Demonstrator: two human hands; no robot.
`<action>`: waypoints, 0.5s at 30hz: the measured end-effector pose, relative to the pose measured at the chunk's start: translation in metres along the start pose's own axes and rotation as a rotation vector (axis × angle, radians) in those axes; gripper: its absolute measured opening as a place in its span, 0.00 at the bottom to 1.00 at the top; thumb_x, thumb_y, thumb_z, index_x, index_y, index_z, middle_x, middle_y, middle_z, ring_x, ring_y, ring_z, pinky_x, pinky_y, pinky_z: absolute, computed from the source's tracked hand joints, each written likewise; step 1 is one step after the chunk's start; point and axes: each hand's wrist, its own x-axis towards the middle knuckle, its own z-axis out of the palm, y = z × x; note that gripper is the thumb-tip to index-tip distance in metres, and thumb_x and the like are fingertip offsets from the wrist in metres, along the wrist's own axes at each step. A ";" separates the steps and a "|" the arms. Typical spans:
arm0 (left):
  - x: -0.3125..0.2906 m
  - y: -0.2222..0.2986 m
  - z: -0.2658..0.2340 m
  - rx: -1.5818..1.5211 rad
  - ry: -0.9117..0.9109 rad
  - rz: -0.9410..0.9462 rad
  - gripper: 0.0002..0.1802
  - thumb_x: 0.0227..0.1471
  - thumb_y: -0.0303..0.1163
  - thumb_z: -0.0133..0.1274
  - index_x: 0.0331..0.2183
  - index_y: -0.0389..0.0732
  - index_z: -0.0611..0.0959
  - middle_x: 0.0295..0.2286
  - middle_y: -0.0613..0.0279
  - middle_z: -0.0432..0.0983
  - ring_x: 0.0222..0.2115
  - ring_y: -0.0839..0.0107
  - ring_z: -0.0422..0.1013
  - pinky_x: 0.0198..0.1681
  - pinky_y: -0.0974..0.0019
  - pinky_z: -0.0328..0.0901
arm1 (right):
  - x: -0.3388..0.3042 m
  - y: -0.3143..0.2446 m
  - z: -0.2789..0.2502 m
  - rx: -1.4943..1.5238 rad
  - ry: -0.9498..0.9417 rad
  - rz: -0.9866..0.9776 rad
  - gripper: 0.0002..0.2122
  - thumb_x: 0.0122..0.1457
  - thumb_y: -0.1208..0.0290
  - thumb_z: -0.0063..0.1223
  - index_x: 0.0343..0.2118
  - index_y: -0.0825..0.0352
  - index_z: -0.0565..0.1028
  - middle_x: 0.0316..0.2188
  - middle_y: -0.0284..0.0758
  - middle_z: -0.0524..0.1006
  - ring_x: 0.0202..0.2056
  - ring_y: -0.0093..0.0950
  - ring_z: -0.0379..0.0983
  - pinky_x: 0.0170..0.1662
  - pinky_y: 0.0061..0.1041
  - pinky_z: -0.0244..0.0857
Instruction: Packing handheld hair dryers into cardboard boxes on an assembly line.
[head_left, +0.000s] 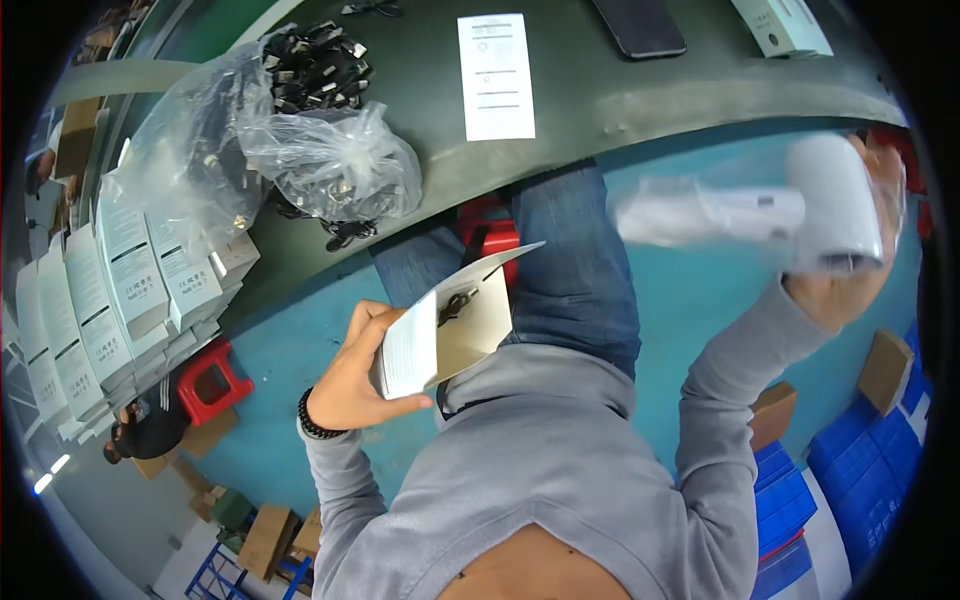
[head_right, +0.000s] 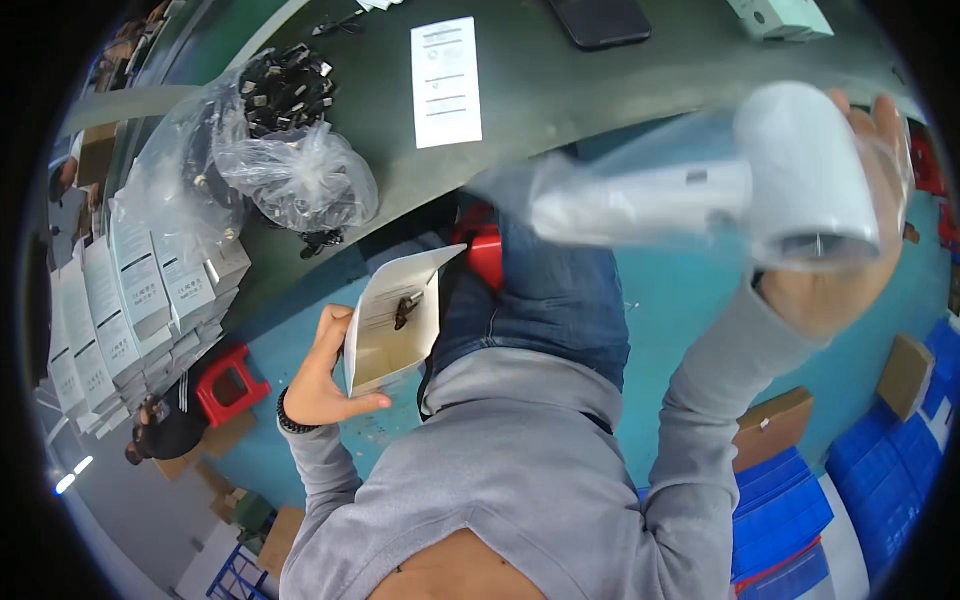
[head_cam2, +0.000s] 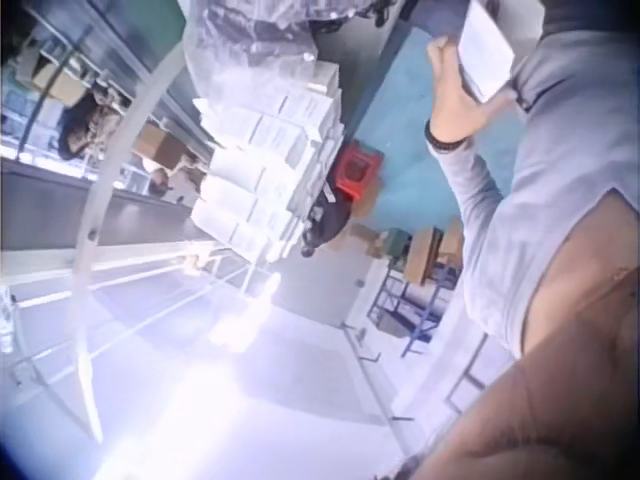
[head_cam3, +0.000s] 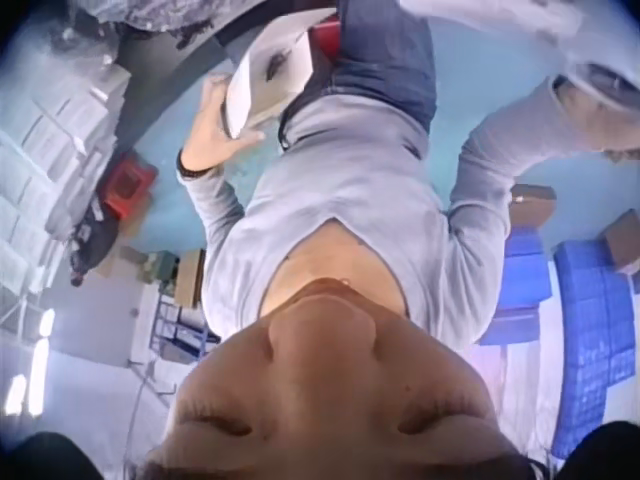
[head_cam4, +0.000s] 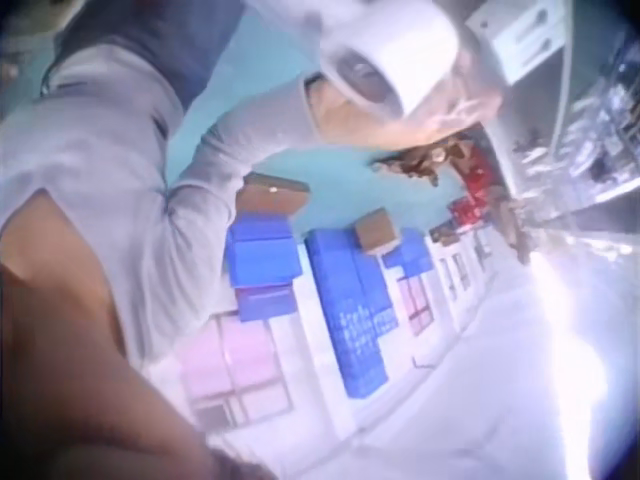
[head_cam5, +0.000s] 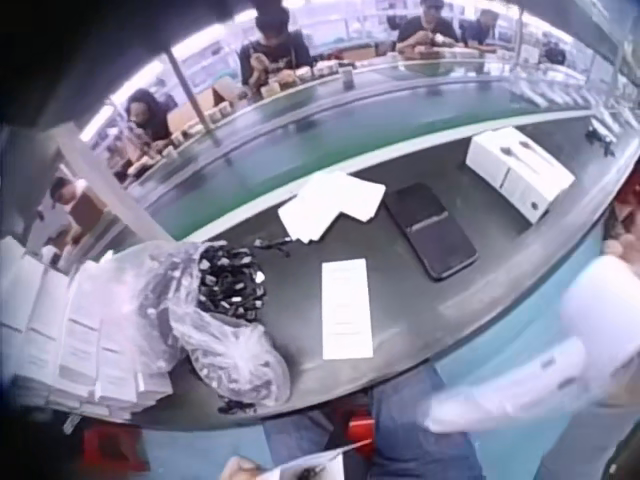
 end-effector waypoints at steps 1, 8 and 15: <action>0.000 -0.004 0.004 0.003 -0.031 -0.061 0.53 0.23 0.39 0.72 0.51 0.35 0.62 0.41 0.52 0.63 0.44 0.57 0.62 0.46 0.60 0.59 | -0.012 -0.016 0.009 0.295 0.139 0.032 0.15 0.47 0.70 0.56 0.37 0.73 0.74 0.40 0.42 0.74 0.47 0.35 0.68 0.50 0.28 0.62; 0.016 -0.003 0.036 -0.166 0.085 -0.244 0.50 0.24 0.40 0.73 0.48 0.35 0.63 0.44 0.47 0.66 0.46 0.56 0.66 0.48 0.60 0.61 | -0.028 -0.043 0.048 1.890 0.259 0.700 0.07 0.54 0.75 0.49 0.24 0.67 0.64 0.35 0.38 0.63 0.41 0.30 0.65 0.47 0.24 0.67; 0.028 -0.060 0.084 -0.239 0.336 -0.273 0.51 0.25 0.40 0.73 0.48 0.36 0.61 0.44 0.49 0.65 0.45 0.60 0.65 0.48 0.60 0.60 | -0.034 -0.042 0.080 2.026 0.262 0.811 0.12 0.57 0.78 0.41 0.18 0.62 0.58 0.26 0.37 0.62 0.39 0.36 0.66 0.43 0.41 0.71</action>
